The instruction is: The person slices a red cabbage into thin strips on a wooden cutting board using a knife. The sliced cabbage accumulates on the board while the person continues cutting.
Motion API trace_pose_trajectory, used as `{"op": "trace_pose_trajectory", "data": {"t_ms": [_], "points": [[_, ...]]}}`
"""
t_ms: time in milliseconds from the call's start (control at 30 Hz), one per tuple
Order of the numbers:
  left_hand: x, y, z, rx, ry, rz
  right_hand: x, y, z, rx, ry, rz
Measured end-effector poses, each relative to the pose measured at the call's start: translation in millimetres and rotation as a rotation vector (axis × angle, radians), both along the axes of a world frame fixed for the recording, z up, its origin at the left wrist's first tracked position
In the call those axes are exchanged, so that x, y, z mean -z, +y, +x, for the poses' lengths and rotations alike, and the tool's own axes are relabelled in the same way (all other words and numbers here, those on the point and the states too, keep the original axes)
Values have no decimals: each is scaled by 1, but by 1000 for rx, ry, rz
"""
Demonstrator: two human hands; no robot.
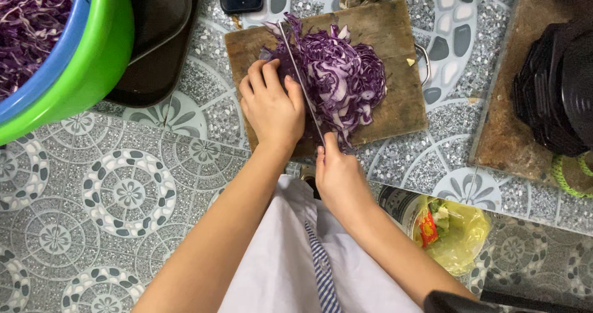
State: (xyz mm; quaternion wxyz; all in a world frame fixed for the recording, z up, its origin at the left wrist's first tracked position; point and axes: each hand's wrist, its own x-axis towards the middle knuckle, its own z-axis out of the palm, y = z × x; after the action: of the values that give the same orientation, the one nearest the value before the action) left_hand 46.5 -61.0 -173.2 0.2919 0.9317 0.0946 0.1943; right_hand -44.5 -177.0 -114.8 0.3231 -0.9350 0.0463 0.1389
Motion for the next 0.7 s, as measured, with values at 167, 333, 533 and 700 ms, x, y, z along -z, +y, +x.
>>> {"op": "trace_pose_trajectory", "data": {"t_ms": [167,333,533,700], "points": [[-2,-1,-1,-7,5,-7,2,2,3,22,43,-11],[-4,-1,-2,7,12,-4,11,6,17,-26,4,-71],[-5,-4,-4,1,16,-3,19,8,27,-39,-4,-107],[-5,-5,-3,-22,41,-16,11,-2,8,-21,59,-91]]}}
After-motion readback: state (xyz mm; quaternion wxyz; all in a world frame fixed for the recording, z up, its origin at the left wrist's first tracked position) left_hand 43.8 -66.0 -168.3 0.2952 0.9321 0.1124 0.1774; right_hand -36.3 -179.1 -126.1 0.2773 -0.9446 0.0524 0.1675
